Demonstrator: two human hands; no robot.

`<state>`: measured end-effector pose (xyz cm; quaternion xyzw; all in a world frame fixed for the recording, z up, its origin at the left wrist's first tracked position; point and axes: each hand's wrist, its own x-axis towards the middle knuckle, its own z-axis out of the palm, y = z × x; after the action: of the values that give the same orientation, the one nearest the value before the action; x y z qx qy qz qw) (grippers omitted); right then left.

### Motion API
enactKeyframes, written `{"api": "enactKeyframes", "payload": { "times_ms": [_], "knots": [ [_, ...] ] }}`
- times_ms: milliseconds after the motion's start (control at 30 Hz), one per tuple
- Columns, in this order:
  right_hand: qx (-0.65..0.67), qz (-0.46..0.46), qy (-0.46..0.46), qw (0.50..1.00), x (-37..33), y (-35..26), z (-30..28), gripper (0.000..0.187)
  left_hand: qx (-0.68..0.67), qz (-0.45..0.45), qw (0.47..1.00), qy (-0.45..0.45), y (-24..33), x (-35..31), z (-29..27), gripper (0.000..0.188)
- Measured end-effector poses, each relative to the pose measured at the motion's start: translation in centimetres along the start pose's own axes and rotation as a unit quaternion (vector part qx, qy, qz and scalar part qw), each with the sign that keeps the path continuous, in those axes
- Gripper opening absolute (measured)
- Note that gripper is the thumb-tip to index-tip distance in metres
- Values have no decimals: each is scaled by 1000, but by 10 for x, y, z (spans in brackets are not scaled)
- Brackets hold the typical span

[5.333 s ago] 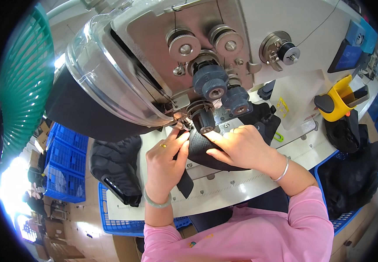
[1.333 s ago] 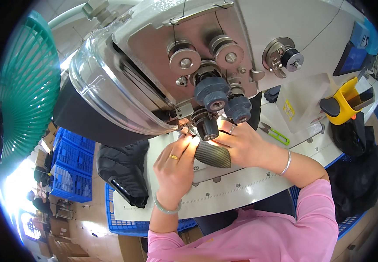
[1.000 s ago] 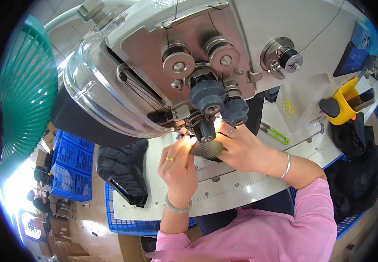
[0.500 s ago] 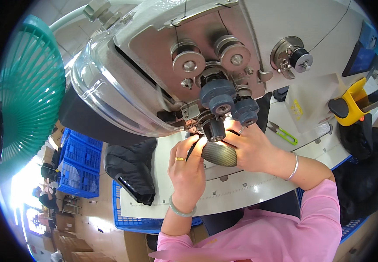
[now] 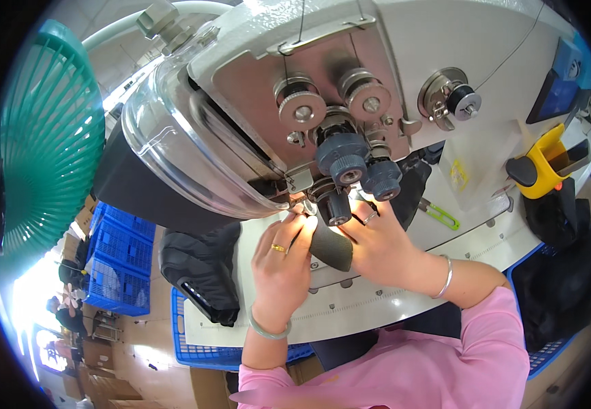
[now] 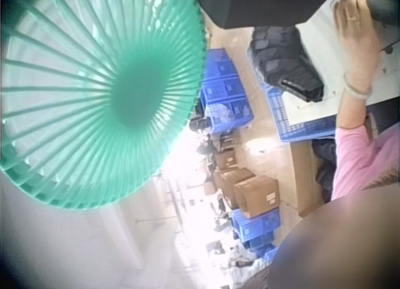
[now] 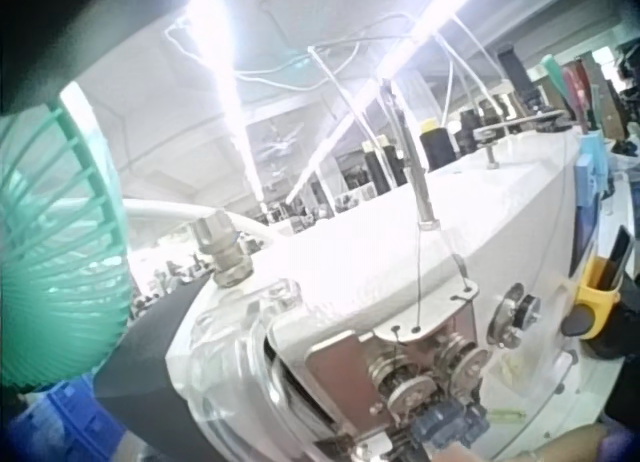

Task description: Stitch together black synthetic shoe upper components using an industrial sewing machine.

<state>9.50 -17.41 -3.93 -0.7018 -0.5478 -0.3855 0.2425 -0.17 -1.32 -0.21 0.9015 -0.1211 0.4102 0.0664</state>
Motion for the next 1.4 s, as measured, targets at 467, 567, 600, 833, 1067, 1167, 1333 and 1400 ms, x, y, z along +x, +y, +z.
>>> {"api": "enactKeyframes", "payload": {
  "times_ms": [467,567,600,833,1067,1167,1333,1400],
  "knots": [
    [53,52,-38,997,12,-6,-11,44,-62,-130,985,100,17,2,23,22],
    [76,59,-56,994,2,-7,-15,42,-46,-61,996,45,5,-8,12,32],
    [77,59,-55,994,0,-6,-13,42,-45,-62,996,44,3,-8,10,32],
    [103,78,-21,991,-3,-9,-9,46,-35,-37,999,-4,-1,-2,0,33],
    [104,101,12,989,4,-15,-7,48,-62,-18,997,-30,-7,6,-9,35],
    [118,94,23,988,-2,-13,1,36,-55,-19,997,-43,-5,7,-9,36],
    [102,102,20,989,-1,-12,1,37,-59,-2,998,-39,-6,12,-7,35],
    [101,111,20,988,0,-12,0,36,-59,2,997,-42,-7,13,-8,34]
  ]
}}
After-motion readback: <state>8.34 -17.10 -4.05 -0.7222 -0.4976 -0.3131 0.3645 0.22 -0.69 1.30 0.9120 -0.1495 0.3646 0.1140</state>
